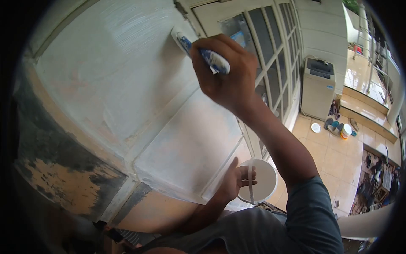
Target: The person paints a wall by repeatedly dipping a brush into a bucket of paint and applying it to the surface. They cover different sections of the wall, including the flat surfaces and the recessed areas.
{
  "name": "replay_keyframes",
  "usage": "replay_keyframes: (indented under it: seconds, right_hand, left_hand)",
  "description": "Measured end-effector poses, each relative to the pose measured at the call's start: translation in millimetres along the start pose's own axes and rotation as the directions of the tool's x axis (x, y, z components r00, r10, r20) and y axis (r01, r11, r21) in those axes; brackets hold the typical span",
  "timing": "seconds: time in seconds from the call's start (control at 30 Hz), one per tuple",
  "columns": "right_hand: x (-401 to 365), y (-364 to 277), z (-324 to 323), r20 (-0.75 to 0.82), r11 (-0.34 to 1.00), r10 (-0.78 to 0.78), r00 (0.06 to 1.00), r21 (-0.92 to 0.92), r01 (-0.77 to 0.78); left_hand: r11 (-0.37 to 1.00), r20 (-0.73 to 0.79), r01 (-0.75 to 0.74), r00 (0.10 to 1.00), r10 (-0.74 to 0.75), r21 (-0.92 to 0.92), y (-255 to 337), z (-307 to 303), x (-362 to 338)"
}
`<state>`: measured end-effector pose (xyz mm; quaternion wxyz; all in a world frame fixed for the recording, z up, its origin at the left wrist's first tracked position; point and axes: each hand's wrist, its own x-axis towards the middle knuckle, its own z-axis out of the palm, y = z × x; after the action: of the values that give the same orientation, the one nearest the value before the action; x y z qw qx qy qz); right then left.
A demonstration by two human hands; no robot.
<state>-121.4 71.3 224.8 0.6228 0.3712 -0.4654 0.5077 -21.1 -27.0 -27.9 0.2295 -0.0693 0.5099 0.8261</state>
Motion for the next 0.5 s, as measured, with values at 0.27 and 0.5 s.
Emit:
replay_keyframes:
  seconds: [0.27, 0.5]
  right_hand:
    - [-19, -111, 26, 0.147, 0.796, 0.072, 0.986, 0.588, -0.146]
    - [-33, -107, 21, 0.384, 0.439, 0.5, 0.777, 0.66, -0.609]
  left_hand:
    - [0.967, -0.098, -0.202, 0.971, 0.218, 0.153, -7, 13, -10]
    - [0.968, -0.134, -0.191, 0.968, 0.213, 0.164, 1, 22, -15]
